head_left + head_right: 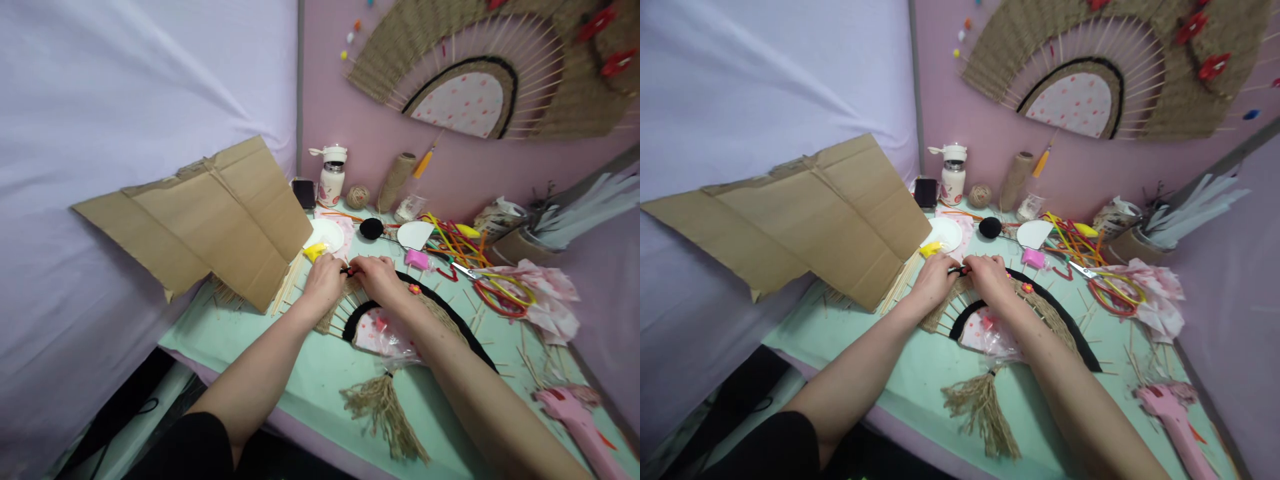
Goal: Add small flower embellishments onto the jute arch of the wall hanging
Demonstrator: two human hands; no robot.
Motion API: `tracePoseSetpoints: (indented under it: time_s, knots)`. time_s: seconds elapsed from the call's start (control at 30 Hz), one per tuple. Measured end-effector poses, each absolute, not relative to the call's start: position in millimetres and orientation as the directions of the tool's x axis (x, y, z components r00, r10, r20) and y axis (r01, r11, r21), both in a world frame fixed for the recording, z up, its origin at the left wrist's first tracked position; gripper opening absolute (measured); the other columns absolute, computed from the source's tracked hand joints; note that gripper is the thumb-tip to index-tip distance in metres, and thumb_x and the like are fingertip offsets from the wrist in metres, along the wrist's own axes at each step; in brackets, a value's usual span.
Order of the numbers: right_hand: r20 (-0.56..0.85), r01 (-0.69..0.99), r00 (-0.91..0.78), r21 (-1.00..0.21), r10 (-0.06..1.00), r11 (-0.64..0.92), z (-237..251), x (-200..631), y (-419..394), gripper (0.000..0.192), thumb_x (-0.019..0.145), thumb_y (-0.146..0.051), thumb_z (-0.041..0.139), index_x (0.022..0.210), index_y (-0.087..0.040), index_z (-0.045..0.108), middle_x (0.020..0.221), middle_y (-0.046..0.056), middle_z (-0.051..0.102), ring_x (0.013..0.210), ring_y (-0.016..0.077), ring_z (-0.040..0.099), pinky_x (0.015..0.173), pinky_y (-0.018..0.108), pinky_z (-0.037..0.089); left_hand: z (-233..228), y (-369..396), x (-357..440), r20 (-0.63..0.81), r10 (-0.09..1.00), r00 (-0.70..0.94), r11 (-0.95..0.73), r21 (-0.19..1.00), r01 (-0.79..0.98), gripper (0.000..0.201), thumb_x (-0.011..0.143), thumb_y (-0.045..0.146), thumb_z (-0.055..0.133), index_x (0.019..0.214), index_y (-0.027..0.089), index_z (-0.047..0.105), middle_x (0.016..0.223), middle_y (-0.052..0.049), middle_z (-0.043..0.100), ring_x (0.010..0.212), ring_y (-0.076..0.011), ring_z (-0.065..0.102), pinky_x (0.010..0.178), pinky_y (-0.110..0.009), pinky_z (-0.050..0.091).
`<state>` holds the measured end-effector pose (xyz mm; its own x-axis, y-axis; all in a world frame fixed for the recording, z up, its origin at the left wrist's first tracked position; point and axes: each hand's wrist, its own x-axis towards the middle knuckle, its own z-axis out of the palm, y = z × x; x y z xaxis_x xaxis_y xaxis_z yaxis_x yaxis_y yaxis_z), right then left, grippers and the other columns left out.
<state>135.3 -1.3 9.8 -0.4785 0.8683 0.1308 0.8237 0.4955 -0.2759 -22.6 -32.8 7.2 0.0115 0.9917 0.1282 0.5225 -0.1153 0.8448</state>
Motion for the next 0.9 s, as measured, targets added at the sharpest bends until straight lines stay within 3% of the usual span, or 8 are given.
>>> tracePoseSetpoints:
  time_s: [0.23,0.53,0.7,0.73,0.8,0.9]
  knots:
    - [0.149,0.774,-0.475,-0.397,0.867,0.493,8.5,137.3,-1.5,0.026,0.085,-0.007,0.052,0.103,-0.023,0.062,0.096,0.003,0.076,0.095,0.0203,0.066,0.088,0.037,0.036,-1.5,-30.4,-19.7,0.138,0.988,0.069,-0.15,0.746,0.649,0.017,0.079,0.015,0.062,0.092,0.017,0.072,0.099,-0.012,0.059,0.112,-0.0304,0.049,0.103,-0.043,0.034]
    - [0.173,0.744,-0.438,-0.481,0.882,0.464,7.1,129.2,5.9,0.023,0.079,-0.007,0.062,0.097,-0.021,0.065,0.087,0.002,0.076,0.085,0.02,0.068,0.082,0.035,0.043,-0.3,-31.2,-19.1,0.142,0.99,0.013,-0.125,0.819,0.56,0.018,0.078,0.009,0.059,0.089,0.017,0.072,0.099,-0.013,0.06,0.113,-0.0302,0.049,0.106,-0.044,0.032]
    - [0.249,0.706,-0.385,-0.54,0.889,0.458,19.0,134.7,6.5,0.021,0.08,-0.011,0.062,0.098,-0.021,0.065,0.086,0.003,0.074,0.082,0.0205,0.068,0.081,0.036,0.046,10.8,-29.1,-19.5,0.102,0.993,-0.051,-0.076,0.926,0.37,0.012,0.08,0.011,0.063,0.086,0.018,0.07,0.097,-0.009,0.063,0.108,-0.0251,0.053,0.102,-0.038,0.036]
    - [0.274,0.691,-0.371,-0.557,0.887,0.461,23.1,137.3,3.6,0.021,0.082,-0.014,0.062,0.102,-0.021,0.064,0.088,0.004,0.074,0.084,0.021,0.068,0.082,0.036,0.047,13.4,-28.6,-18.9,0.079,0.996,-0.048,-0.059,0.946,0.318,0.008,0.083,0.015,0.062,0.084,0.018,0.07,0.093,-0.008,0.064,0.102,-0.0228,0.056,0.097,-0.035,0.04]
    - [0.317,0.648,-0.361,-0.592,0.877,0.48,31.0,141.8,-4.8,0.022,0.084,-0.02,0.062,0.107,-0.021,0.062,0.092,0.005,0.074,0.088,0.0212,0.068,0.083,0.036,0.049,18.1,-28.4,-17.5,0.017,1.0,-0.016,-0.013,0.976,0.215,0.021,0.09,0.029,0.057,0.079,0.016,0.068,0.082,-0.007,0.064,0.08,-0.0172,0.058,0.078,-0.029,0.046]
    - [0.368,0.547,-0.356,-0.663,0.859,0.511,37.9,143.9,-18.2,0.024,0.085,-0.024,0.061,0.11,-0.023,0.061,0.094,0.005,0.073,0.089,0.0216,0.068,0.085,0.037,0.051,22.4,-30.4,-16.2,-0.186,0.968,0.17,0.215,0.962,-0.17,0.036,0.086,0.045,0.065,0.072,0.012,0.066,0.067,-0.003,0.057,0.056,-0.0085,0.048,0.052,-0.02,0.036]
